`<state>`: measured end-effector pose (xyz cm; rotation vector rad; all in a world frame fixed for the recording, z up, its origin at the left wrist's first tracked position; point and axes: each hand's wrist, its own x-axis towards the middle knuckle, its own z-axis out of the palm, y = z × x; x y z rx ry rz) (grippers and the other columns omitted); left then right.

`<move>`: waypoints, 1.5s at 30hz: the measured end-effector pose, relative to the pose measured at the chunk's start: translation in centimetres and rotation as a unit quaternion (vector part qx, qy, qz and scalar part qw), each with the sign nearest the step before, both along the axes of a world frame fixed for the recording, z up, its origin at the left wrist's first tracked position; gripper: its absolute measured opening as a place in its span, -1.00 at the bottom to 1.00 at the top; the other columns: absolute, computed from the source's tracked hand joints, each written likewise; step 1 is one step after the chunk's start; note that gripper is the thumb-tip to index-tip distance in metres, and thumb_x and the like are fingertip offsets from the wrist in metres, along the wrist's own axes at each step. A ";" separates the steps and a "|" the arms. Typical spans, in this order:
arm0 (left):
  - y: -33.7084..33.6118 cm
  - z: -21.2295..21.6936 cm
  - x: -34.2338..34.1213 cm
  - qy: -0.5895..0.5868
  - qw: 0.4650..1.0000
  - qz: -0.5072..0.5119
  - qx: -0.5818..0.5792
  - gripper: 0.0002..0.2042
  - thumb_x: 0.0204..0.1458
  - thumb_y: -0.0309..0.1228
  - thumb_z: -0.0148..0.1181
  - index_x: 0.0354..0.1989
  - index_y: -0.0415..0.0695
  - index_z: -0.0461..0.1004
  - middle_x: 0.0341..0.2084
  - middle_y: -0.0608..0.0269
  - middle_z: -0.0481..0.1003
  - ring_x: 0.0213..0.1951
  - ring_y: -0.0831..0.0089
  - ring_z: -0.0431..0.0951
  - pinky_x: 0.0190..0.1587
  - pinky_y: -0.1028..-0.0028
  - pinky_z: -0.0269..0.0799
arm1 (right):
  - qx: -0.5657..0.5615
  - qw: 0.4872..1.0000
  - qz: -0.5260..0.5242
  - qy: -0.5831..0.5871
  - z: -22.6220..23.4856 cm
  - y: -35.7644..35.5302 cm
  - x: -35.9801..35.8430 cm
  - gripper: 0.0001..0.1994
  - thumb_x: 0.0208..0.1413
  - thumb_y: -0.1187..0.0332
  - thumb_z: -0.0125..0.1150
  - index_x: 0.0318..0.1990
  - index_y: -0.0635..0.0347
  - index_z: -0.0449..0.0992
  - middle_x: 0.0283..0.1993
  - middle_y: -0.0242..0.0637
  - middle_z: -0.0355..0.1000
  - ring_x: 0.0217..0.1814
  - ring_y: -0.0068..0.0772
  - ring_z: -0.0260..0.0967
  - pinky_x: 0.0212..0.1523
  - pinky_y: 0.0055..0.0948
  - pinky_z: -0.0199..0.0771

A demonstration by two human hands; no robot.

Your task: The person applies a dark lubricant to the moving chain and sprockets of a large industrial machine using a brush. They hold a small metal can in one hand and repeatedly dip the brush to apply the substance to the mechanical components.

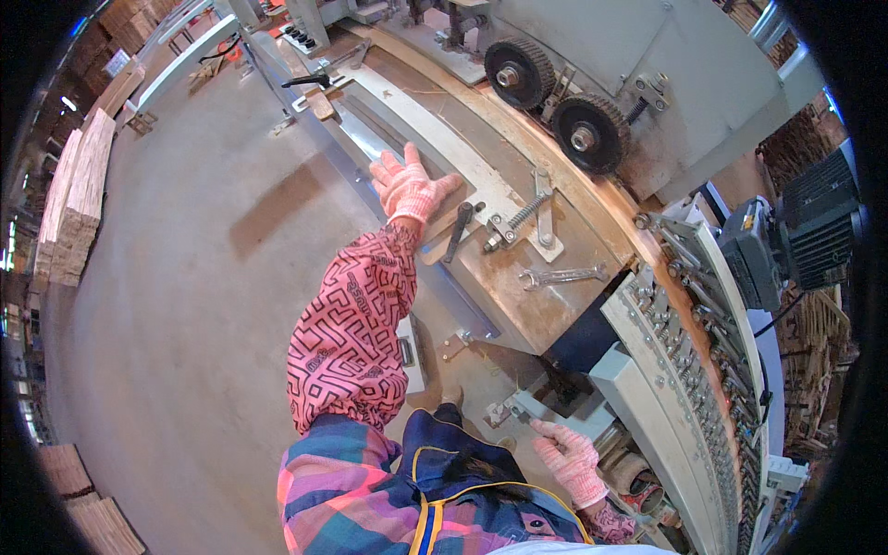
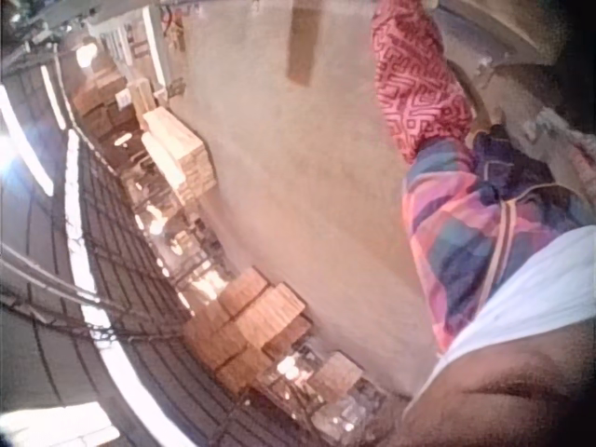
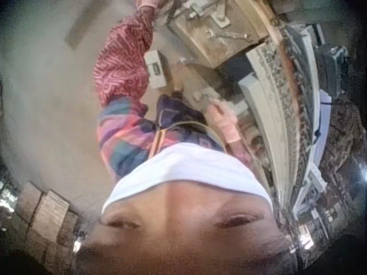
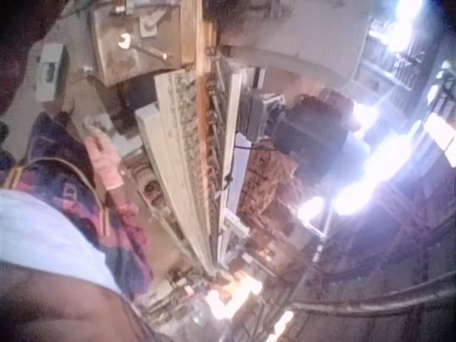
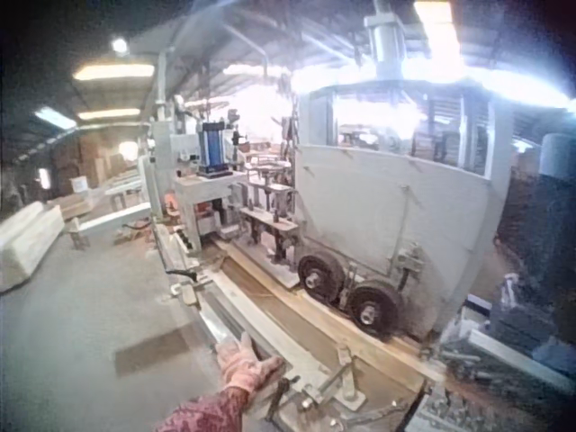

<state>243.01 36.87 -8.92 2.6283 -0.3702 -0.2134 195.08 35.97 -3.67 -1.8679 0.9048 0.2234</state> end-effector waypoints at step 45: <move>-9.4 -1.5 5.7 0.110 0.988 -0.005 0.108 -0.63 0.15 -0.18 0.27 0.11 0.03 0.57 0.09 0.29 0.61 0.15 0.16 0.58 0.26 0.03 0.38 | 0.028 0.996 -0.067 0.045 -0.9 0.7 -0.7 -0.64 0.19 0.22 0.37 0.12 0.03 0.62 -0.10 -0.14 0.66 -0.21 -0.41 0.60 -0.09 -0.41 0.57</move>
